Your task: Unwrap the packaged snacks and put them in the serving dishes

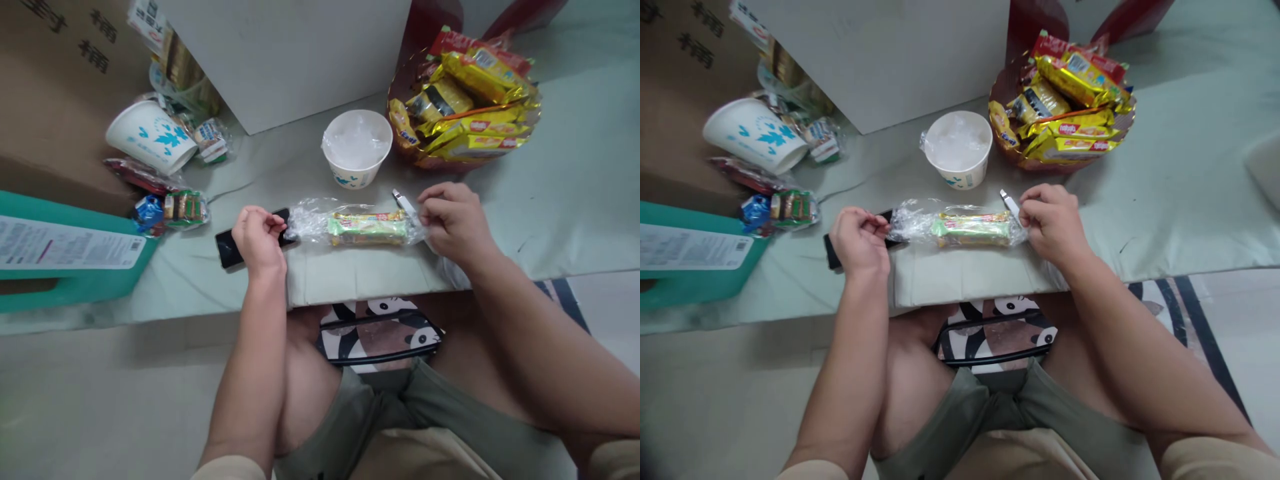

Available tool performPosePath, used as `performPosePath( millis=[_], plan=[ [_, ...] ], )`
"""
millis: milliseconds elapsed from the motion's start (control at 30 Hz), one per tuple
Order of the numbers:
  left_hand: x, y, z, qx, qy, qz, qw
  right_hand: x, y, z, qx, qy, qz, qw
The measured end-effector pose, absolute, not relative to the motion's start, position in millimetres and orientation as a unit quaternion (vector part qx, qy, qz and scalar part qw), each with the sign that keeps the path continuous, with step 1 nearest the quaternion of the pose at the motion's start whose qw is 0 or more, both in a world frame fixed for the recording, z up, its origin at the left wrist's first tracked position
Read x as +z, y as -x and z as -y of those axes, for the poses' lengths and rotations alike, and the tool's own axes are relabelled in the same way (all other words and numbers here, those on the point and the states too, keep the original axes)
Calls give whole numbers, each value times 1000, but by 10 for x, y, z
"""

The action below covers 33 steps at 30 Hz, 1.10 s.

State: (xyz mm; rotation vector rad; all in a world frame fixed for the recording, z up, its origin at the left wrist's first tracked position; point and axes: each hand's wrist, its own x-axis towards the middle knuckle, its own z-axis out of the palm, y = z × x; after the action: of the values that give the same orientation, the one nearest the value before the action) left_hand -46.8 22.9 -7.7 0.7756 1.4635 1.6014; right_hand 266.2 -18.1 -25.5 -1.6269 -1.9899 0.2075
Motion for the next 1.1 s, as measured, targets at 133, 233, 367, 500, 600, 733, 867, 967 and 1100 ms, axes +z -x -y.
performPosePath(
  millis=[133, 233, 367, 500, 600, 733, 867, 967, 1100],
  plan=[
    [-87, 402, -166, 551, -479, -587, 350, -164, -2615, 241, 25, 611, 697, 375],
    [-81, 334, -130, 453, -591, -588, 316, -71, -2443, 297, 15, 563, 709, 426],
    [-78, 296, -135, 437, -602, -597, 300, -97, -2266, 265, 65, 575, 758, 302],
    [-124, 320, -187, 502, -612, -545, 277, -188, -2267, 202, 91, 641, 732, 211],
    [-149, 334, -215, 544, -648, -469, 252, -181, -2276, 214, 76, 632, 736, 229],
    [-125, 331, -195, 591, -656, -413, 225, -85, -2249, 248, 58, 597, 748, 284],
    [-62, 325, -120, 648, -632, -376, 202, 16, -2252, 279, 37, 580, 747, 323],
    [-20, 345, -46, 661, -636, -366, 154, 64, -2286, 334, 21, 582, 745, 325],
    [-14, 420, 70, 631, -648, -404, 137, 108, -2364, 424, 37, 574, 758, 307]
  ],
)
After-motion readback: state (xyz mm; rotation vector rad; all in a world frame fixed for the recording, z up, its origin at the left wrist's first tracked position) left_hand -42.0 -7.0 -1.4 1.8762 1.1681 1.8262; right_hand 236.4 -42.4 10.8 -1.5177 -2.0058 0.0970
